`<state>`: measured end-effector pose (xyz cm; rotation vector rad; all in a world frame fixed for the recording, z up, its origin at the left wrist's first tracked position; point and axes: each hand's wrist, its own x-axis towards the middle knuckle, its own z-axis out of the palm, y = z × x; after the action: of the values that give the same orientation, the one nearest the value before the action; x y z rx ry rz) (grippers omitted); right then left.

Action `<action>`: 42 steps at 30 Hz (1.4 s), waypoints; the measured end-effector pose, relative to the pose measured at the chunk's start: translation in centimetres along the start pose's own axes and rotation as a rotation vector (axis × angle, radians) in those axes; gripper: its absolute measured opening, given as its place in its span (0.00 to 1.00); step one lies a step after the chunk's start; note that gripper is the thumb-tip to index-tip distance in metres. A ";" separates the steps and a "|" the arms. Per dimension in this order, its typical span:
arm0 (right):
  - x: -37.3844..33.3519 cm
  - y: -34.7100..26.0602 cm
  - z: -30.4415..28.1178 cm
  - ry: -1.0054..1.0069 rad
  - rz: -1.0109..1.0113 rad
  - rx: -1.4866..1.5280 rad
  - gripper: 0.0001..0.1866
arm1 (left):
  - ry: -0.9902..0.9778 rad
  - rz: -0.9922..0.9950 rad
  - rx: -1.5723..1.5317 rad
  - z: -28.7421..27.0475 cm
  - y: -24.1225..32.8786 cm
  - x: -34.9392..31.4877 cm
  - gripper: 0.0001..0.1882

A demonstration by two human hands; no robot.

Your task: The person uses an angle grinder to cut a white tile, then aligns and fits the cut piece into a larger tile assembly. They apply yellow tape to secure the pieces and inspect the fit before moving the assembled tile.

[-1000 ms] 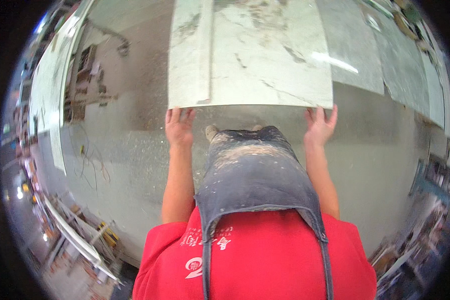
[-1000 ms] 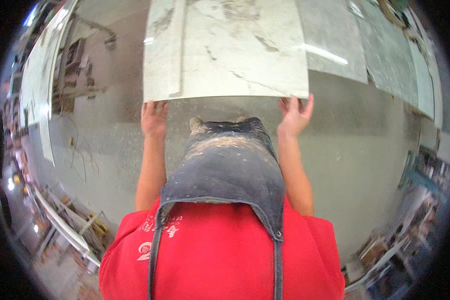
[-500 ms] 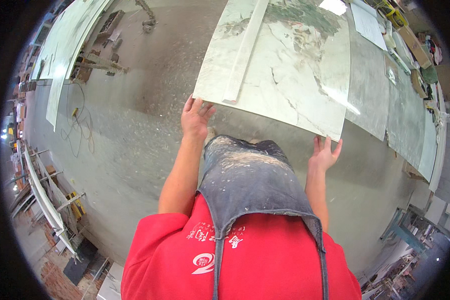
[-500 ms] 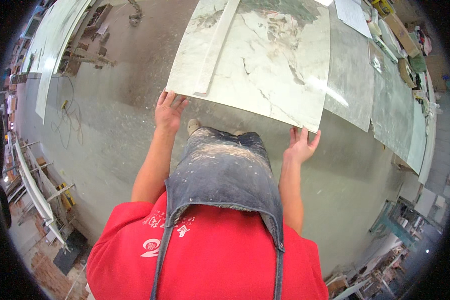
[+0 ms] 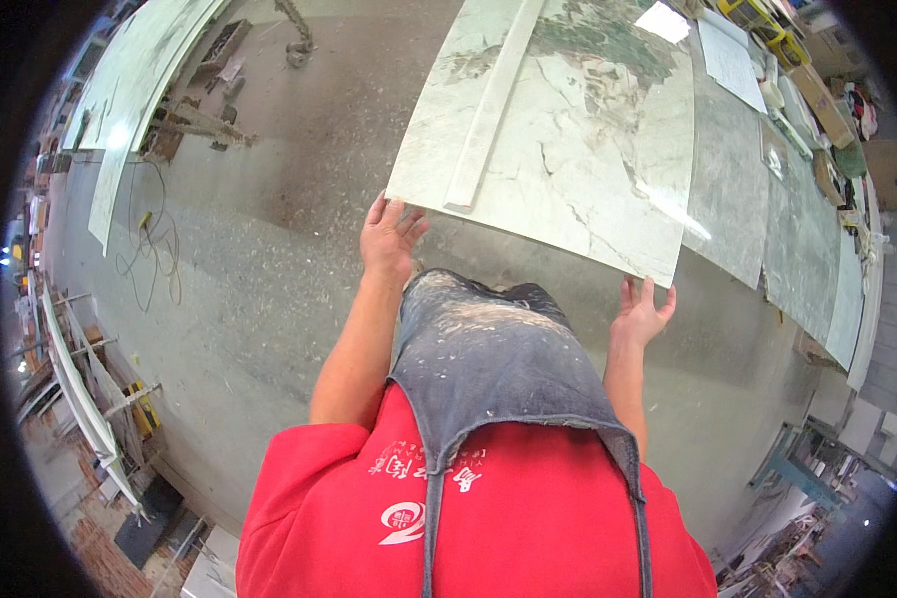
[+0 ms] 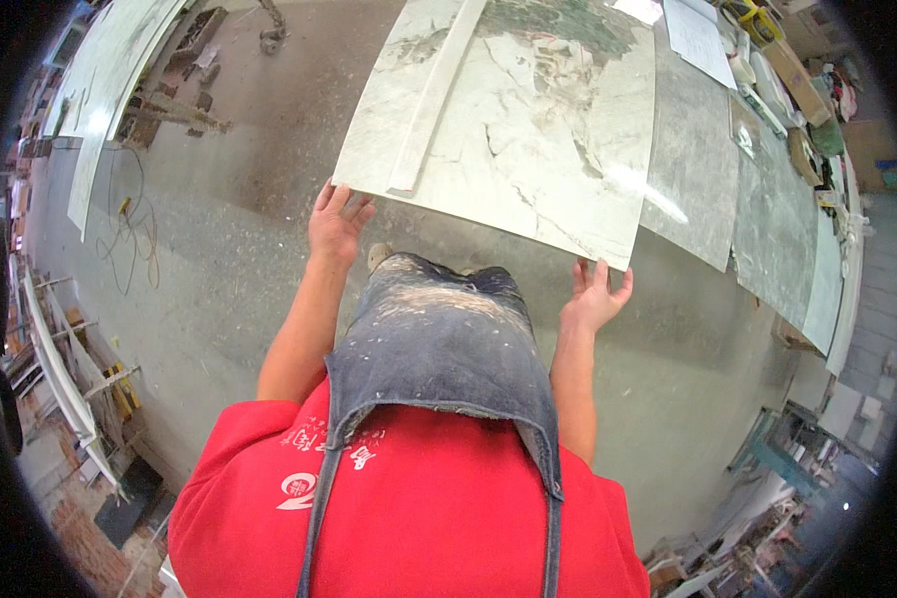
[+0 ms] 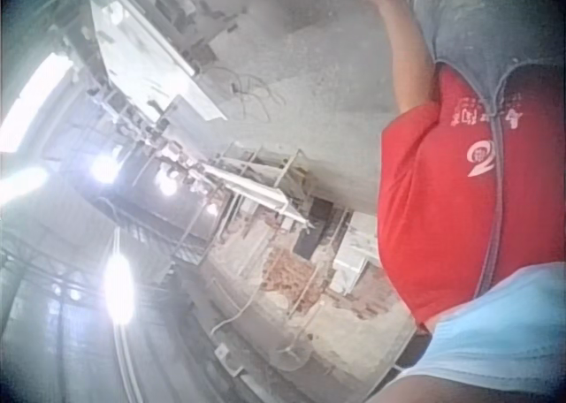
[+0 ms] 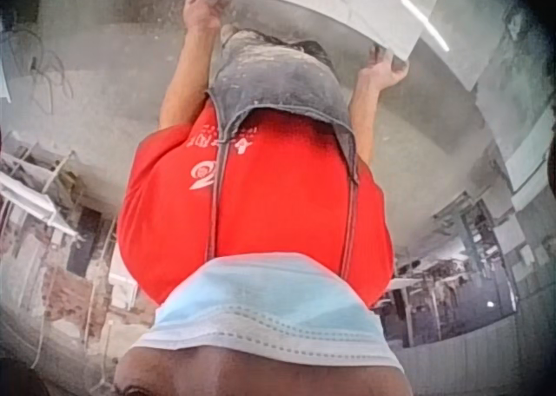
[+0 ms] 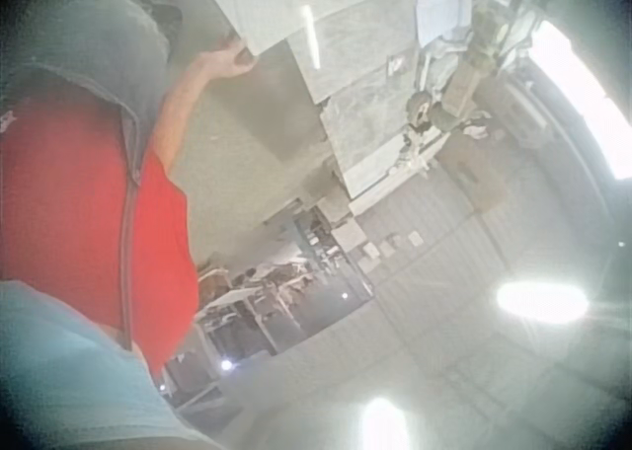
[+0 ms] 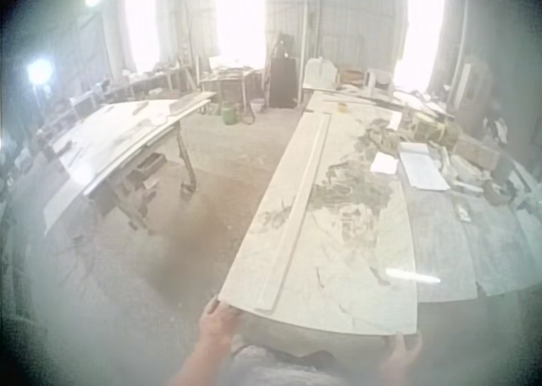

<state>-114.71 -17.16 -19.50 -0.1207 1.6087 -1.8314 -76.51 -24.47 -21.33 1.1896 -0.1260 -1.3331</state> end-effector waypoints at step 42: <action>1.0 0.1 -0.4 0.047 0.052 0.167 0.35 | -0.205 -0.018 0.093 -3.2 0.0 3.6 0.24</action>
<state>-115.68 -17.34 -20.04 0.0385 1.4686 -1.9319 -73.21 -25.43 -24.73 1.1312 -0.3285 -1.4770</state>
